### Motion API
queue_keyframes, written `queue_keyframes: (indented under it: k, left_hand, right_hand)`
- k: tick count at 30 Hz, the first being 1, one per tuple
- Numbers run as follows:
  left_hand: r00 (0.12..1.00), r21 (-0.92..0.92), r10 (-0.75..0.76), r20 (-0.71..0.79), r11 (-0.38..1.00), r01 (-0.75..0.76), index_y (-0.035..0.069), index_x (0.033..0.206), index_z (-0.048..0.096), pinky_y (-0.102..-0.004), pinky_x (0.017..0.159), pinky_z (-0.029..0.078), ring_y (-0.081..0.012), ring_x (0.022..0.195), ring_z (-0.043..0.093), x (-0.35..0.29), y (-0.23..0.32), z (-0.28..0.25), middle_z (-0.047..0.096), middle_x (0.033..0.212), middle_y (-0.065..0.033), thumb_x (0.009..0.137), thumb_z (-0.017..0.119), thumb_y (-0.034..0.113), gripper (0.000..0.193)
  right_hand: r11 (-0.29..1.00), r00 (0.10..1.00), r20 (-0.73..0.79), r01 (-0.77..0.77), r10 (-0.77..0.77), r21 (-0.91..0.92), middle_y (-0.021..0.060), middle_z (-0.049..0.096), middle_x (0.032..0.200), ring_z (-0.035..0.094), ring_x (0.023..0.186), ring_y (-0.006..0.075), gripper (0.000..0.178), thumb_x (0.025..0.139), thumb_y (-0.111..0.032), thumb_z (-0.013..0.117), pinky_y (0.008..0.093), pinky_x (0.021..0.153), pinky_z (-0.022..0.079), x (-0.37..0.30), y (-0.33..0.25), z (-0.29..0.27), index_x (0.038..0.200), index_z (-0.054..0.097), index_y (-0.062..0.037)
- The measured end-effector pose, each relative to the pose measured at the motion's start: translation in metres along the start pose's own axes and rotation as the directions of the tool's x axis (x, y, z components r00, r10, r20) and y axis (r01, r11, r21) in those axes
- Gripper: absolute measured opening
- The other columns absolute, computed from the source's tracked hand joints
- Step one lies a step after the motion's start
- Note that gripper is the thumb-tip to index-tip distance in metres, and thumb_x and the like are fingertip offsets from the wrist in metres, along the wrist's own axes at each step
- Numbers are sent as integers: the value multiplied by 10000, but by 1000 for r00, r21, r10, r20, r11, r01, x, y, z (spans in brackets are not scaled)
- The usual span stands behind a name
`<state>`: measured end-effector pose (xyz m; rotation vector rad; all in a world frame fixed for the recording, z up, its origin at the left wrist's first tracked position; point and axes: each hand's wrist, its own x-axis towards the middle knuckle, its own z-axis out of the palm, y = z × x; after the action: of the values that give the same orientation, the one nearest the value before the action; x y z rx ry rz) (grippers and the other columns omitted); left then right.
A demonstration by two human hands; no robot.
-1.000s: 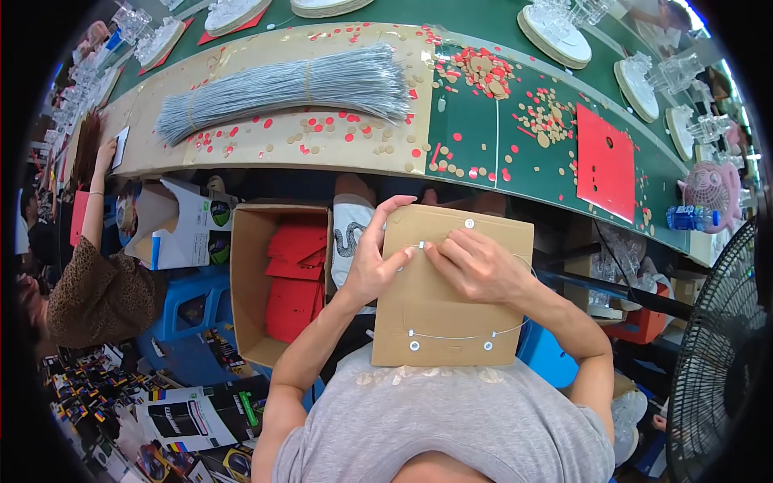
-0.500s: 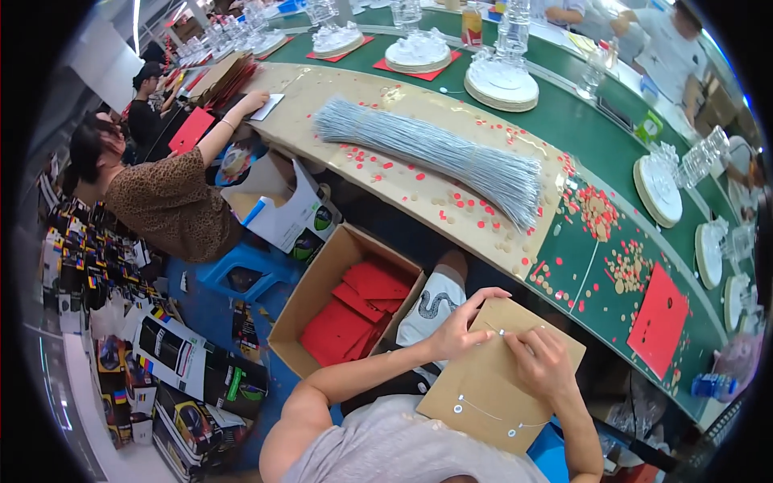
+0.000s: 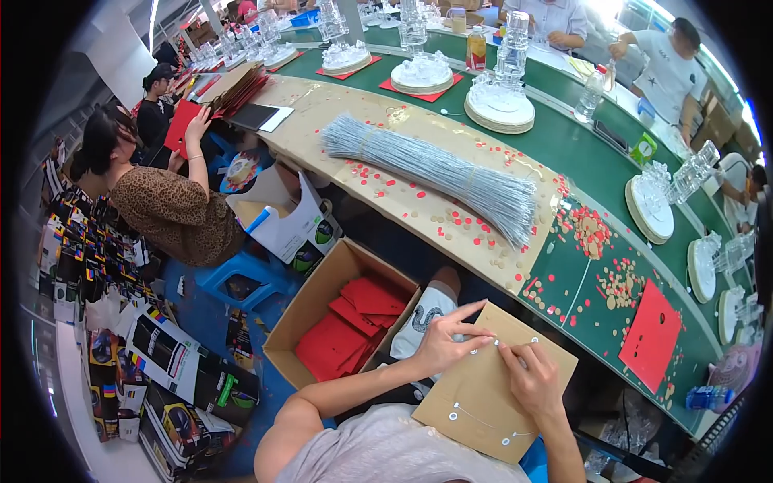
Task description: Manual assembly of light fixture bases and associated cardboard templates on an assembly line.
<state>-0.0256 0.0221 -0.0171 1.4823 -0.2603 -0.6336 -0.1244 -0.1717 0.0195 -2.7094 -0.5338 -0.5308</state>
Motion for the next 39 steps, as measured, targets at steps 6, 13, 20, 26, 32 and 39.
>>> queue_keyframes:
  k: [6,13,20,26,32,39]
  left_hand:
    - [668,425,687,285,534,-731,-44,887,702,-382,909,566,-340,1184,664,2,2,1,721,1135,-157,777,773,-21,133]
    - [427,520,844,325,218,-826,44,962,620,-296,558,549,-214,791,746,0,3,-12,744,961,-77,724,637,-119,289]
    - [628,504,702,336,429,-749,-63,867,634,-372,822,598,-338,971,747,19,23,-12,719,933,-189,890,604,-109,60]
    - [741,486,602,300,572,-661,-98,865,618,-345,813,585,-309,953,747,12,11,10,695,888,-166,1005,527,-32,179]
    - [664,273,699,264,606,-747,-89,864,588,-302,671,605,-244,784,728,7,4,8,669,868,-154,1037,486,-12,215]
    - [561,304,763,320,479,-824,-63,848,596,-288,625,603,-235,735,746,14,9,4,698,836,-156,961,542,-81,127]
  right_hand:
    - [966,974,-90,-219,208,-139,133,657,1148,639,1041,308,376,758,-25,769,405,841,536,-26,-34,-30,1130,715,-30]
    - [605,568,-272,-793,777,71,189,676,1250,665,1134,360,418,803,-40,789,411,979,532,-97,-70,-17,1205,689,14]
    - [506,399,-343,-799,851,326,152,690,1285,682,1158,314,393,769,12,791,365,972,548,-84,-79,-10,1157,726,23]
    - [445,344,-290,-769,893,458,148,666,1332,661,1196,314,435,755,20,794,374,1014,525,-103,-80,-9,1184,739,-26]
    - [516,439,-292,-805,850,291,183,598,1411,620,1229,338,367,806,-6,751,385,1034,502,-95,-85,-11,1168,762,-66]
    - [417,383,-193,-680,903,603,250,561,1440,612,1243,420,338,842,-15,677,412,1040,493,-116,-88,-6,1171,752,-15]
